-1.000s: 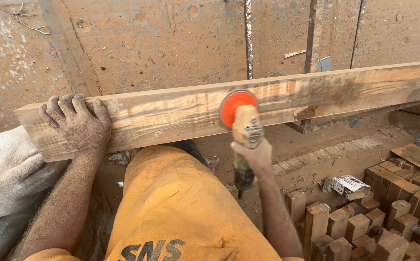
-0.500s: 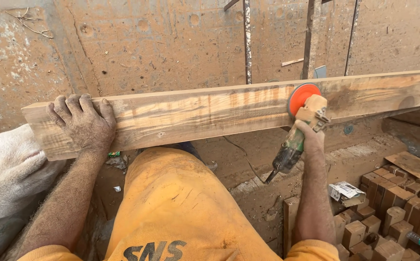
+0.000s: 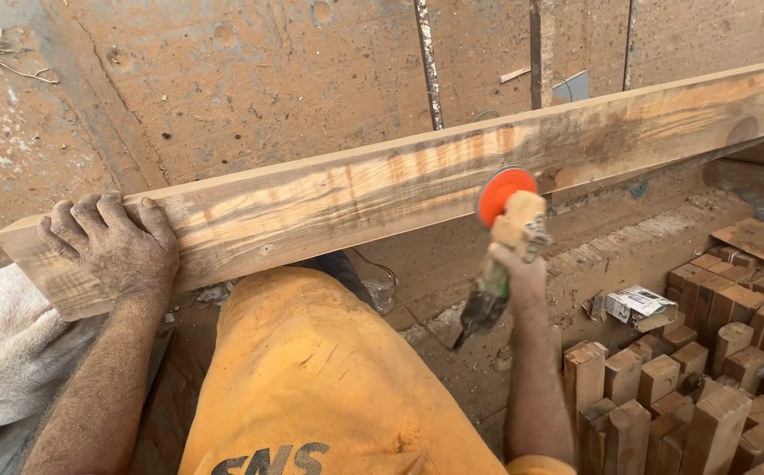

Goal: The person sands a long wooden beam using a handheld power sander.

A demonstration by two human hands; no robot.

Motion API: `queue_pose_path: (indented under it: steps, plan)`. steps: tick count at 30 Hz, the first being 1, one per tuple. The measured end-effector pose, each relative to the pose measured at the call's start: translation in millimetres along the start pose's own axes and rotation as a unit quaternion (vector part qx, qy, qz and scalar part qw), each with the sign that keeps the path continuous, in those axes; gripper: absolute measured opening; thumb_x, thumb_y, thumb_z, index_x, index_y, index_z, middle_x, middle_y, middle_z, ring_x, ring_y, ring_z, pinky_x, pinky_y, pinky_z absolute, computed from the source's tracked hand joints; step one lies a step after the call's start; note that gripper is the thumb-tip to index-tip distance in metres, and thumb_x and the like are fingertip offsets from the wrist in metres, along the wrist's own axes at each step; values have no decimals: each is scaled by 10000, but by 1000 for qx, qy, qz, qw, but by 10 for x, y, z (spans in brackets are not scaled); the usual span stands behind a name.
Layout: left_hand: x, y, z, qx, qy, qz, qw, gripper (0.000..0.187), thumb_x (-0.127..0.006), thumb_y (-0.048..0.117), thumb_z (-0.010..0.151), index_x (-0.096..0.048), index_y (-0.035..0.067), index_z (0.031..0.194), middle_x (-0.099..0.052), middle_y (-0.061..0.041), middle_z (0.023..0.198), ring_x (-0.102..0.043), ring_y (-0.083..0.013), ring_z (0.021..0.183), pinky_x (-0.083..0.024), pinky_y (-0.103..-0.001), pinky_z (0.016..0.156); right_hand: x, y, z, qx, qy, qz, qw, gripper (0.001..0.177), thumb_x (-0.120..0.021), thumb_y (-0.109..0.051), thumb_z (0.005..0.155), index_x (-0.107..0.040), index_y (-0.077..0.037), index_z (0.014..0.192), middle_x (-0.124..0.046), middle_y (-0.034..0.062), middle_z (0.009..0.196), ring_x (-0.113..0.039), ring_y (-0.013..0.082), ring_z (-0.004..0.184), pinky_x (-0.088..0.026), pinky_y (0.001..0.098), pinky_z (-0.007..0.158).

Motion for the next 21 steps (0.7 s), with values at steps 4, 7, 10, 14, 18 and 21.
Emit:
queue_pose_path:
  steps: [4,7,10,14,18,21]
  plan:
    - [-13,-20,7,-1,-3,-4,1000,345,-473,313,1116,-592,-5,1178,-514,-216,1277,-361,-413,1461,-115,-657,1301,563,-160,327,15,19,158,987,528,-782,-241,795,-588,-6,1226,-655,103,975,-672,190,765,-631,379,646]
    - [-54,-28,5,0,9,-9,1000,321,-486,293,1100,-592,-2,1170,-513,-210,1285,-371,-412,1453,-121,-658,1297,442,-86,251,2,19,121,993,581,-802,-262,768,-585,0,1238,-657,110,1010,-672,199,811,-622,395,702]
    - [-21,-36,-16,-10,19,-12,1000,292,-499,267,1092,-595,7,1182,-511,-193,1299,-378,-395,1427,-125,-645,1309,106,162,6,-3,1,34,999,672,-835,-284,717,-585,-2,1273,-662,108,1062,-665,225,939,-601,444,825]
    - [-24,-38,-16,-15,22,-13,1000,276,-518,263,1085,-593,8,1159,-512,-186,1291,-384,-386,1420,-132,-637,1312,181,262,76,13,7,34,999,708,-834,-294,679,-603,-28,1293,-680,68,1094,-673,196,962,-569,416,837]
    - [-80,-73,-50,-11,22,-26,999,287,-505,260,1088,-603,18,1206,-509,-187,1282,-381,-383,1407,-128,-637,1319,690,-37,444,51,-5,113,992,636,-802,-289,751,-572,5,1266,-635,128,1043,-664,207,823,-628,422,708]
    - [-182,-150,-67,-27,37,37,998,292,-472,307,1139,-582,39,1183,-498,-159,1274,-353,-352,1429,-93,-609,1335,701,-116,406,31,19,145,989,607,-788,-298,794,-580,25,1264,-646,148,1030,-676,213,818,-629,410,701]
Point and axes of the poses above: each hand's wrist, its own z-axis towards the middle knuckle, its own x-axis out of the back of the hand, y = z × x, the point moved 2 cm from there along z, towards the middle knuckle
